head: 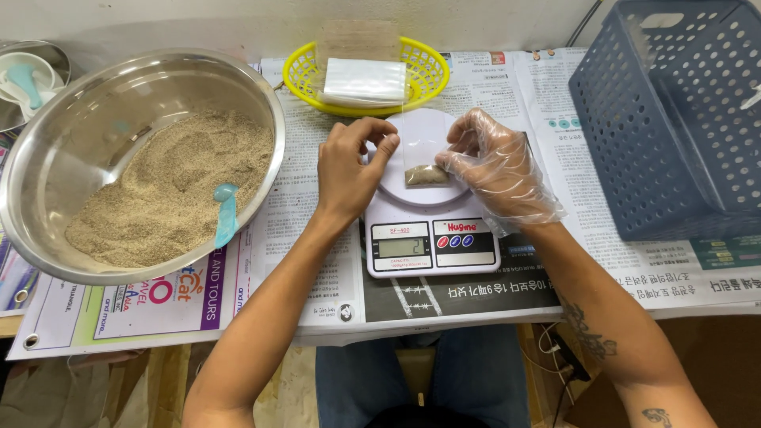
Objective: Packaging and weighing powder into small bags and placing them in a crate
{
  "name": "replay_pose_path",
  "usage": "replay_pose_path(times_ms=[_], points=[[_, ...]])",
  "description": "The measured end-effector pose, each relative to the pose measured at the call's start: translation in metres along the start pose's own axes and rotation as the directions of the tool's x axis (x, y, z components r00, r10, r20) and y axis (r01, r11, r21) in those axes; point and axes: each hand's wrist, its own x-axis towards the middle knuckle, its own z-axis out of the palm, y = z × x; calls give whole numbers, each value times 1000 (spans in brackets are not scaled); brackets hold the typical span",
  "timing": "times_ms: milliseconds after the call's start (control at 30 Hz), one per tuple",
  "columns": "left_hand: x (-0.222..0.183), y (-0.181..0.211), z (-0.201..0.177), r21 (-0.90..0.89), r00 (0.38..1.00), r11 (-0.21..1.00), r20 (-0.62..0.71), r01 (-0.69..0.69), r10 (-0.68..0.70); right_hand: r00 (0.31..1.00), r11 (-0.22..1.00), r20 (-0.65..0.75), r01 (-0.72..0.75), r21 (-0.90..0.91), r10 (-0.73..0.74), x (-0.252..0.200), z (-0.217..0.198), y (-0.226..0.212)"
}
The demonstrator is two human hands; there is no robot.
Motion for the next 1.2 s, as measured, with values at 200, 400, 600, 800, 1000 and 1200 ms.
replay_pose_path(times_ms=[200,400,600,800,1000,1200], points=[[0,-1,-2,19,1000,1000,-8,9,-9,999,983,49,20,-183,-11,-2,-6,-16],[0,5,-4,21,999,1000,-43,-11,12,972,973,-139,166,-159,-189,3,-11,-20],[3,8,-6,103,996,993,-60,-59,65,919,928,-200,292,-231,-339,3,-18,-14],[3,10,-8,94,995,993,-70,-68,74,913,918,-197,304,-255,-357,1,-18,-16],[3,12,-9,97,995,994,-70,-59,65,934,950,-216,246,-193,-286,0,-16,-19],[2,6,-7,270,1000,963,-11,-22,26,948,941,-160,230,-248,-274,-1,-17,-19]])
